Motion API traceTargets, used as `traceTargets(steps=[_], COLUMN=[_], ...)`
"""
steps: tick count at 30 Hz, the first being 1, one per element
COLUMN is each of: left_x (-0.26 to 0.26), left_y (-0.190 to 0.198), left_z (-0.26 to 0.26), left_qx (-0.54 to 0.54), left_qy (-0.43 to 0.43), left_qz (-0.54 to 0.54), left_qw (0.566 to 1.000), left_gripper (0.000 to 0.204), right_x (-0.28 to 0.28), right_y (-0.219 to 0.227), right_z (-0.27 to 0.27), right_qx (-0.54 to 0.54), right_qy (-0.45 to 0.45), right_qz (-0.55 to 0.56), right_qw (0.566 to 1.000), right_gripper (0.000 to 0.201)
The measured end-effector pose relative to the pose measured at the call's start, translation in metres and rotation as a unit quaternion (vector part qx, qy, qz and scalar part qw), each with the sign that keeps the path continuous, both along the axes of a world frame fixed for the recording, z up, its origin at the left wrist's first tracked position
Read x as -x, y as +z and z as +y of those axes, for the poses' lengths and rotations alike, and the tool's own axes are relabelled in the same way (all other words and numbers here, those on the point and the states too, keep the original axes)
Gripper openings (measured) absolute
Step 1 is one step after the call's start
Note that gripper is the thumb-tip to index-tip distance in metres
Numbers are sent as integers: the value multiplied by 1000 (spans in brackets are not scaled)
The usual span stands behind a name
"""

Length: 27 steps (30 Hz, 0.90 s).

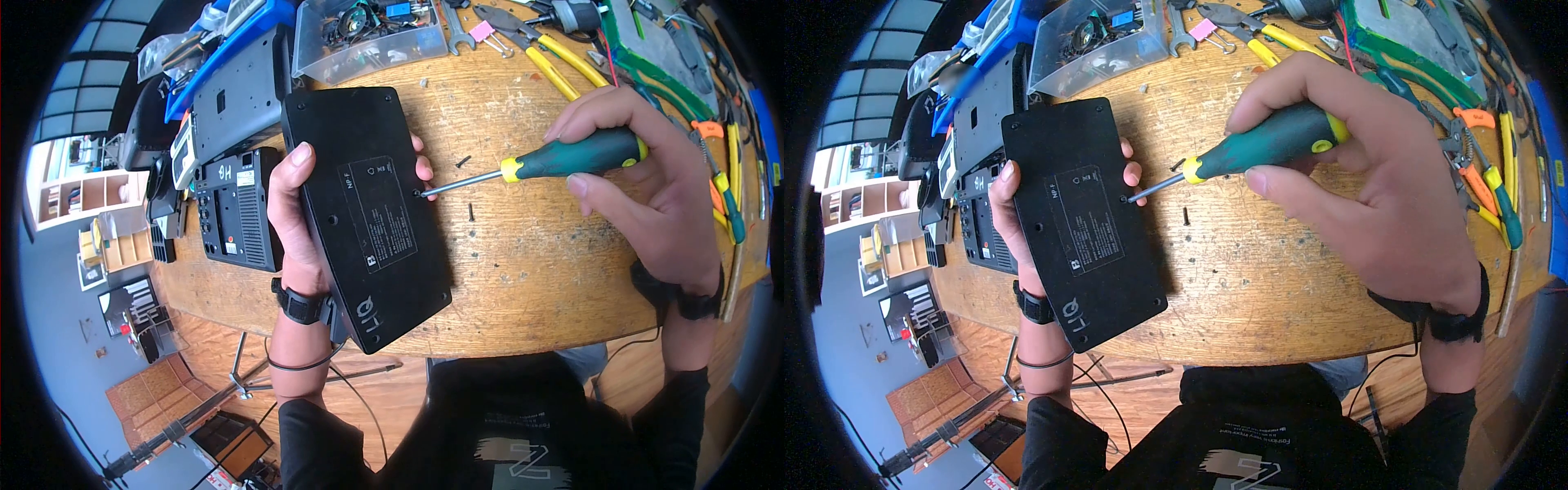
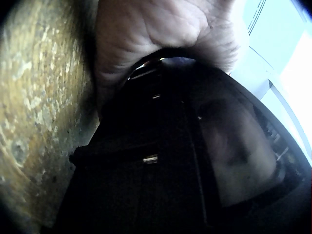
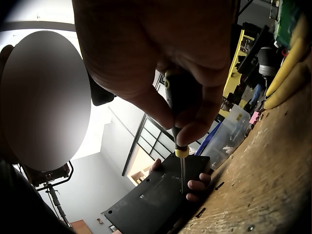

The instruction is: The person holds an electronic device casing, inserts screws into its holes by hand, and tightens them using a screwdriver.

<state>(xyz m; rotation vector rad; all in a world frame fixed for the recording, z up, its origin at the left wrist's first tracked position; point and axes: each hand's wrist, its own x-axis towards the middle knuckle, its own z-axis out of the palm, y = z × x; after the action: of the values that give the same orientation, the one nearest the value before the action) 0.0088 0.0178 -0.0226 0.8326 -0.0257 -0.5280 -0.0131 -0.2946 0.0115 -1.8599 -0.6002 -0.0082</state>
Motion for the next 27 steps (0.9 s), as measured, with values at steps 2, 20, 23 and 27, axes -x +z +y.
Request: traceTargets(steps=[2,20,23,27], left_x=[-1,2,2,2], left_y=[-1,1,1,2], left_z=[0,-3,-3,-4], left_qx=[-2,-29,-34,-31], left_qy=[-3,8,8,10], left_qz=[-3,-6,-11,-9], left_qw=[1000,1000,999,999], left_gripper=[91,89,89,90], right_x=[3,2,1,8], right_y=[7,1,1,20], right_z=[1,1,-2,2], right_qx=[0,-8,53,149], right_qy=[-6,0,-1,-16], right_qz=[22,-10,-72,1], right_qw=[1000,1000,996,989], right_gripper=[33,34,32,32])
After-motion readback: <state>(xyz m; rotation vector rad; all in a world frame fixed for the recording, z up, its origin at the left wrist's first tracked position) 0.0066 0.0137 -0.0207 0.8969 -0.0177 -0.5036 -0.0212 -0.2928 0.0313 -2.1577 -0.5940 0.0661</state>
